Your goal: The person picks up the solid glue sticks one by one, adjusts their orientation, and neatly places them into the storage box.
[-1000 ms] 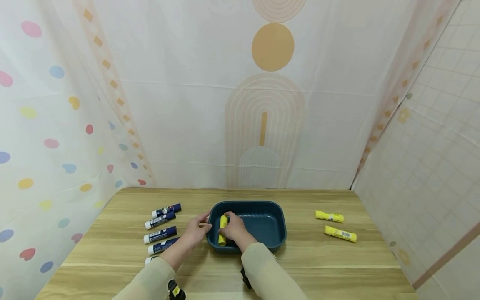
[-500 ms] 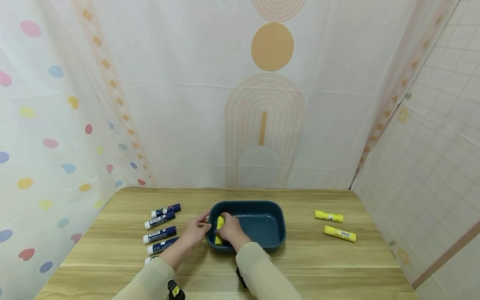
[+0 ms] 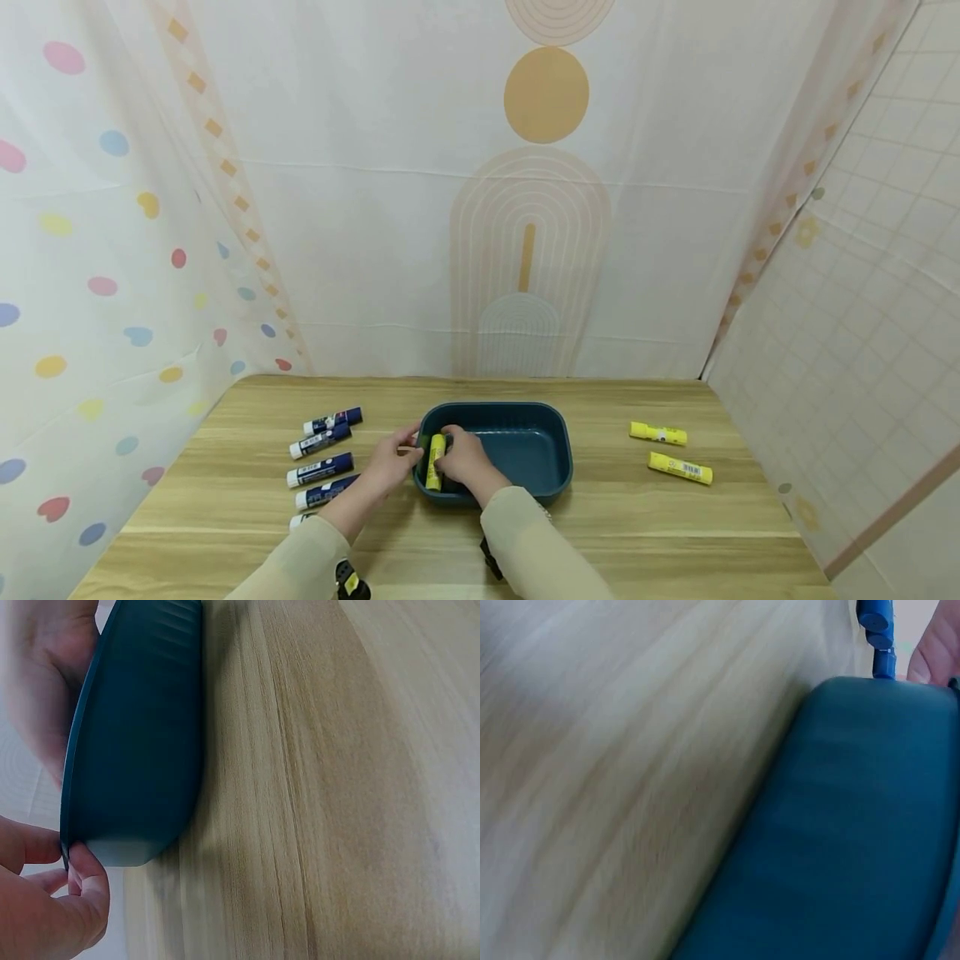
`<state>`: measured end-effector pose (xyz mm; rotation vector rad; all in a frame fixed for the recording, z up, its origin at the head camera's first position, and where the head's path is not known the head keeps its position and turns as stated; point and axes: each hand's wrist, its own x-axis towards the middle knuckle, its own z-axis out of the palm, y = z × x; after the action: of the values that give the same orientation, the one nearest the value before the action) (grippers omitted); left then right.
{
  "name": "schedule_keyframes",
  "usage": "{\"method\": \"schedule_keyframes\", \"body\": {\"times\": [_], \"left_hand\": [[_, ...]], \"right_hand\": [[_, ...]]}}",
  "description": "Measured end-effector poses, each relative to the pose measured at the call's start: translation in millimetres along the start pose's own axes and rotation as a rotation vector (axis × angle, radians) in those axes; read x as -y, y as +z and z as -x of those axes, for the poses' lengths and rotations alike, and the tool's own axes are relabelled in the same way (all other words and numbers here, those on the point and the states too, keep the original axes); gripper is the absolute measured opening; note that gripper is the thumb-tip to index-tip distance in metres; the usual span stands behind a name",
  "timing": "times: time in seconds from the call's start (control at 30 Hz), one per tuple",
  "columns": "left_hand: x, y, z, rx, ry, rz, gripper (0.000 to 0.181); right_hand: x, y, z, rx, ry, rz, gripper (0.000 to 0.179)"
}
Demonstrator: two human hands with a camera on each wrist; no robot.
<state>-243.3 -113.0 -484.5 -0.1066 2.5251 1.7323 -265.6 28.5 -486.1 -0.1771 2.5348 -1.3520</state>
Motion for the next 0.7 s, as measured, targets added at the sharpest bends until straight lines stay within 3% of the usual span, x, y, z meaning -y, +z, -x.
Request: {"method": "schedule_keyframes", "body": {"times": [0.13,0.43,0.7], "left_hand": [[0.4,0.5,-1.2,-0.002,-0.009,0.011,0.049],[1.7,0.7,-1.4,-0.008,-0.01,0.013,0.049],[2.9,1.2,-2.6,-0.011,-0.012,0.014,0.049]], "right_hand": [[-3,-14,4.3,0.016,-0.069,0.039,0.053],[-14,-55,20.9,-0.008,-0.34,0.198,0.05],[-27,-87,43.3,-0.052,-0.431,0.436,0.05]]}}
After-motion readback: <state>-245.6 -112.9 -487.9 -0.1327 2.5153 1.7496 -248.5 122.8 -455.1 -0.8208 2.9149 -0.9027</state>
